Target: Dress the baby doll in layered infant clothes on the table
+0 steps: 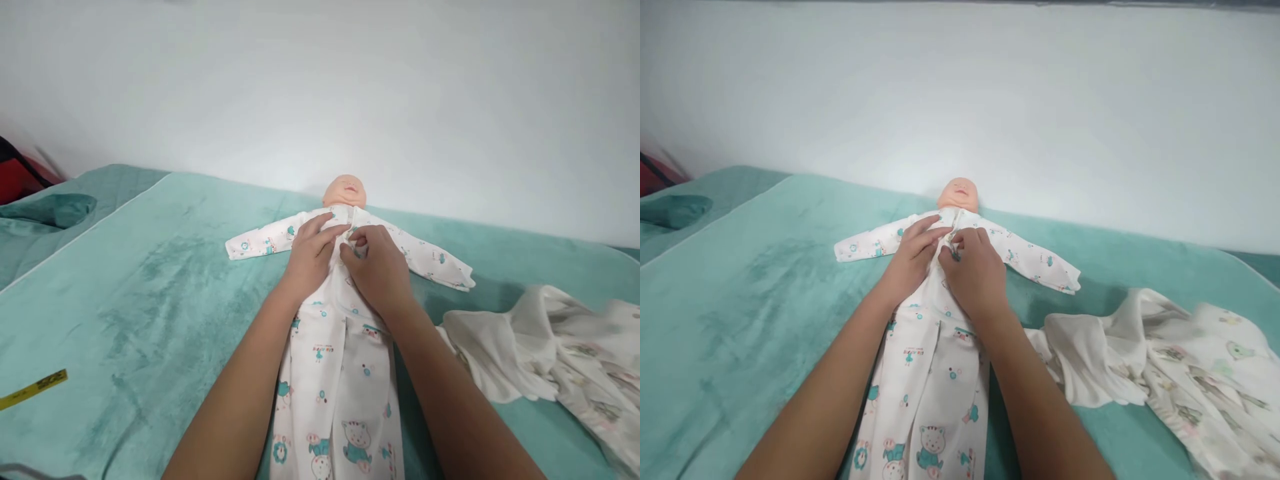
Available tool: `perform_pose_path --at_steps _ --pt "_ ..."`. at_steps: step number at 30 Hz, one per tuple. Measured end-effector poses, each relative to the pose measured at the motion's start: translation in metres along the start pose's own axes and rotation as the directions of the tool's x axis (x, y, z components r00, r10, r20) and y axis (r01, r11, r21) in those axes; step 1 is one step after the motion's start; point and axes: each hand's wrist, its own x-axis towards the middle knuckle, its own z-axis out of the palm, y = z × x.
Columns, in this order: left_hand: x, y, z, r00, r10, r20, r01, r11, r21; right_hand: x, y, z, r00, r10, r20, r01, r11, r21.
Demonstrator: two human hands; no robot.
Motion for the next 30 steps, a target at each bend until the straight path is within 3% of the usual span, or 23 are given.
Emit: perform_pose_path --at_steps 5,13,18,26,30 --pt "0.002 0.001 0.000 1.000 -0.018 0.024 0.017 1.000 0.023 0.012 0.002 0.001 0.999 0.030 0.015 -0.030 1.000 0.006" --pt "0.004 0.004 0.000 0.999 -0.048 0.012 0.048 0.998 0.028 0.016 0.011 -0.006 0.980 0.146 0.138 -0.184 0.927 0.327" --pt "0.005 0.005 -0.001 0.998 -0.061 0.016 0.061 0.998 0.025 0.018 0.017 -0.006 0.970 0.150 0.190 -0.221 0.869 0.443" --pt "0.007 0.008 -0.002 0.995 -0.065 0.069 0.062 0.997 0.056 0.020 0.016 -0.002 0.984 0.149 0.100 -0.176 0.911 0.372" --pt "0.009 0.008 -0.002 0.993 -0.087 0.077 0.085 0.996 0.030 0.019 0.017 0.000 0.974 0.222 0.034 -0.217 0.891 0.399"
